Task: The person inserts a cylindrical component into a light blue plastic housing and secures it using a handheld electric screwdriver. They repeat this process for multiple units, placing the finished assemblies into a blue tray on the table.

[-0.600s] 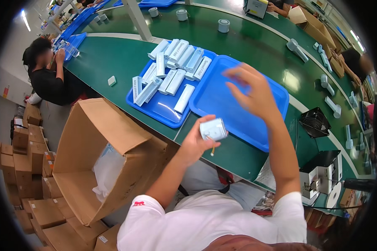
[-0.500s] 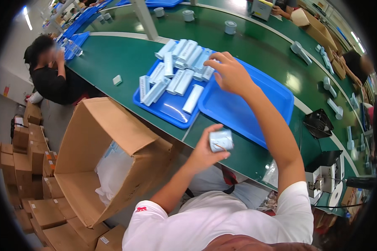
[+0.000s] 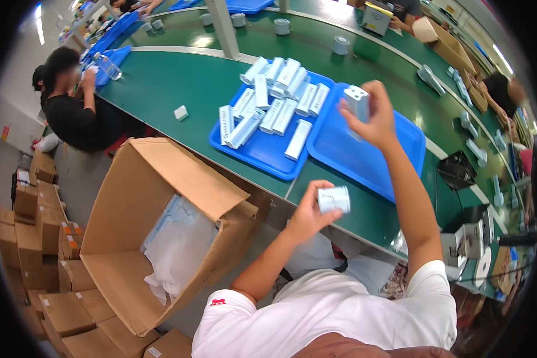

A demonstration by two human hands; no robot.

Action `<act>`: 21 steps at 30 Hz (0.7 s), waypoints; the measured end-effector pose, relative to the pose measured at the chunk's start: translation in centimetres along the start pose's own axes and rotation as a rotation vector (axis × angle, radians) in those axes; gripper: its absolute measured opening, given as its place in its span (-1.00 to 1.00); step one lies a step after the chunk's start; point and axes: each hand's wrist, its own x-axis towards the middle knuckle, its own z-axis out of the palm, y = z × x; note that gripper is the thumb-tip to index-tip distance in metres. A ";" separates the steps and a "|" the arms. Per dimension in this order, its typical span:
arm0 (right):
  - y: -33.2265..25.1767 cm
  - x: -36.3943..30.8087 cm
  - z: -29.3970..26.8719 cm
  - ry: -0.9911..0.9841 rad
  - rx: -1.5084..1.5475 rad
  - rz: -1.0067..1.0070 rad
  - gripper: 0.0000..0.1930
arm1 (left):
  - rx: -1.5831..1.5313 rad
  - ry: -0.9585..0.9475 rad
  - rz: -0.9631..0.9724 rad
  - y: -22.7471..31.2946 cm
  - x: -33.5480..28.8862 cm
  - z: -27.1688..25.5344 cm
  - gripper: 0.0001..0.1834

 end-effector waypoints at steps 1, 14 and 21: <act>-1.4 -3.2 -1.3 0.066 0.133 0.101 -0.49 | -0.037 0.005 -0.023 -0.1 0.2 0.0 -0.38; -13.8 -20.2 -7.5 0.614 0.676 0.144 -0.34 | 0.418 -0.068 0.082 -2.6 2.0 10.3 -0.42; -15.9 -21.6 -7.3 0.497 0.427 0.035 -0.23 | 0.495 -0.134 0.023 -4.1 1.6 12.8 -0.39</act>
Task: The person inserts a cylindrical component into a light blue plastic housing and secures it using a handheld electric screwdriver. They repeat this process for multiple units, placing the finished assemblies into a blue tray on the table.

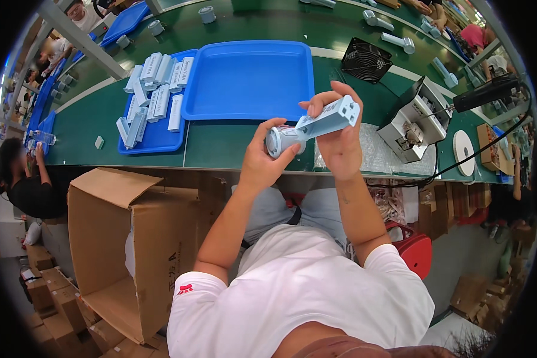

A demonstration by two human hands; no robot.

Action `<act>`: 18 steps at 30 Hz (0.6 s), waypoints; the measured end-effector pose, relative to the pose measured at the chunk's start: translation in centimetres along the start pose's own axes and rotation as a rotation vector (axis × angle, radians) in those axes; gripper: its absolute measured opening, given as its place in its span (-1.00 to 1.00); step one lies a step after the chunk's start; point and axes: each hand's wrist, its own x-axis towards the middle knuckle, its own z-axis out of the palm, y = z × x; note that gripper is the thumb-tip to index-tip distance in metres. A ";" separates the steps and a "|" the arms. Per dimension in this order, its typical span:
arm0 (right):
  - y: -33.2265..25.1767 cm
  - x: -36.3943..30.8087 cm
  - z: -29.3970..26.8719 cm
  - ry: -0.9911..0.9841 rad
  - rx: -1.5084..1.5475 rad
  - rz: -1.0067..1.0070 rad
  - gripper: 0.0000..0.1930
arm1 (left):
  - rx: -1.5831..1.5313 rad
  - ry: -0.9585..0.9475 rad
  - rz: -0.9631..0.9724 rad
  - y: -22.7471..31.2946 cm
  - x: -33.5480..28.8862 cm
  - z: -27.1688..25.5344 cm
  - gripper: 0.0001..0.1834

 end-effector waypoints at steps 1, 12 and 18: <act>0.3 -0.1 -0.2 0.004 0.001 0.004 -0.23 | 0.006 -0.010 0.006 -0.1 0.1 0.3 -0.38; 1.8 -3.5 -5.2 0.121 -0.052 0.108 -0.35 | -0.114 -0.294 0.055 -1.3 1.4 2.8 -0.32; 0.1 -5.4 -9.8 0.117 -0.208 0.150 -0.40 | -0.008 -0.479 0.136 -4.3 4.3 5.3 -0.34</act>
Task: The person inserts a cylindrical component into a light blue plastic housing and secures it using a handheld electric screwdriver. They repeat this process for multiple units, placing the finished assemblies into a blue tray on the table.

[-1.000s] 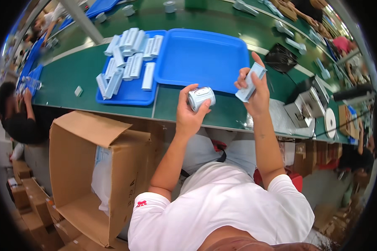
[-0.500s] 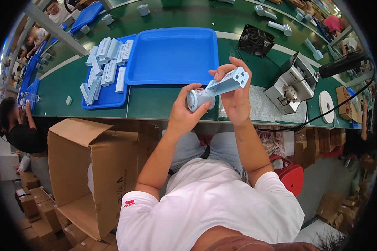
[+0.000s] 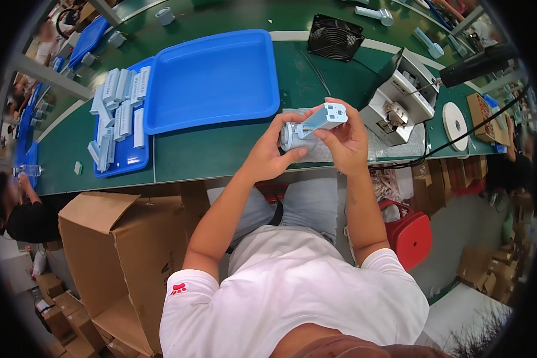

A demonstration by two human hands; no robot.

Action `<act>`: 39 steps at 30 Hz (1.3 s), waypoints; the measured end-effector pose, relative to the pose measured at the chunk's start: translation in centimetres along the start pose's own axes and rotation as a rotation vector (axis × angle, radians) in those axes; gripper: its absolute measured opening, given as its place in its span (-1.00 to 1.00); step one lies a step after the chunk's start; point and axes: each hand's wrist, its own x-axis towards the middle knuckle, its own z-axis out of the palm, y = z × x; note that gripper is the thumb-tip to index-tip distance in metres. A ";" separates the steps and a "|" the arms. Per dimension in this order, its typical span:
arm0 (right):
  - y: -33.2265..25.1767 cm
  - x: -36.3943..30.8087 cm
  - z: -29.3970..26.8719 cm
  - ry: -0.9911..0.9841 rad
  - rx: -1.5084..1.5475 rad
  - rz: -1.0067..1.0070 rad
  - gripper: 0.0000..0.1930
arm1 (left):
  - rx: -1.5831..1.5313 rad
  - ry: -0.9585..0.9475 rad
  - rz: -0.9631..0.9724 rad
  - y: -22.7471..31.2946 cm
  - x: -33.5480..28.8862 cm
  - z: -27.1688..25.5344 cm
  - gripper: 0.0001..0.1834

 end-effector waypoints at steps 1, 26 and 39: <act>-0.1 0.0 -0.5 0.018 -0.012 0.008 -0.41 | -0.004 -0.010 0.007 -0.3 0.5 0.4 -0.35; -0.8 0.5 0.3 -0.002 -0.299 0.105 -0.51 | 0.343 0.294 -0.040 -3.8 2.1 5.6 -0.39; -2.0 -2.1 -5.5 0.154 -0.219 -0.026 -0.41 | 0.360 0.189 0.147 -1.2 3.0 4.9 -0.57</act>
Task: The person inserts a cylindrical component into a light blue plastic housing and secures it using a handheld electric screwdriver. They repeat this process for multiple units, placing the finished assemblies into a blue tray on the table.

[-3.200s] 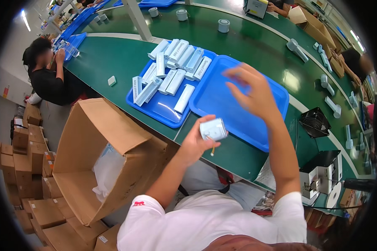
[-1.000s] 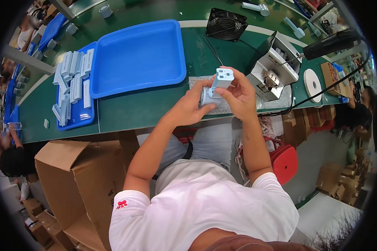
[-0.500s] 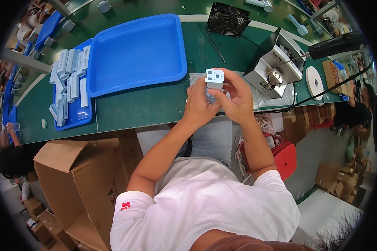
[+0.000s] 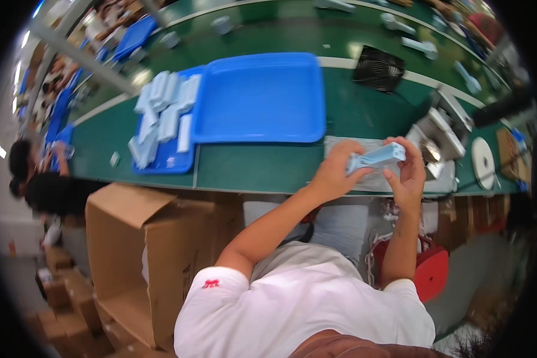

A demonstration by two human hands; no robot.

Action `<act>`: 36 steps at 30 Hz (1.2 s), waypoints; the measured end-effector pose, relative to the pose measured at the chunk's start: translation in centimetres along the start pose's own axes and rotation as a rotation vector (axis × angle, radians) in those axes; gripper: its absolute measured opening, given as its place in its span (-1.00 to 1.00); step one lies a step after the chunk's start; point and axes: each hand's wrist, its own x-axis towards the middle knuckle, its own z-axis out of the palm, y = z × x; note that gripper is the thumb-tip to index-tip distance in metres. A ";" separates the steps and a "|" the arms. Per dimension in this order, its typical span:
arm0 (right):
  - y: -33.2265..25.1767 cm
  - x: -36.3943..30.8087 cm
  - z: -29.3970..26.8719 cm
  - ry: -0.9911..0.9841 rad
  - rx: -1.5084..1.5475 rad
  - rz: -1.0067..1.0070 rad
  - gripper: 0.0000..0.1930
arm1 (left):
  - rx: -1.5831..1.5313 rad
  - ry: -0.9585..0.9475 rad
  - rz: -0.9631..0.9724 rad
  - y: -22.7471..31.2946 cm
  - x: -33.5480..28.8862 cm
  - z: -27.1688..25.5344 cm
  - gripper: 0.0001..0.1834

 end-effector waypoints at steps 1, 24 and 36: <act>-1.1 0.8 -1.4 0.068 -0.046 -0.098 -0.40 | 0.020 0.011 0.032 -0.1 0.2 0.4 -0.56; -13.4 15.8 -6.2 0.385 -0.183 -0.675 -0.67 | -0.020 0.022 -0.065 -0.6 0.3 1.3 -0.69; -12.7 13.4 -3.6 0.551 0.003 -0.340 -0.64 | -0.022 0.030 -0.065 -0.4 0.3 1.5 -0.69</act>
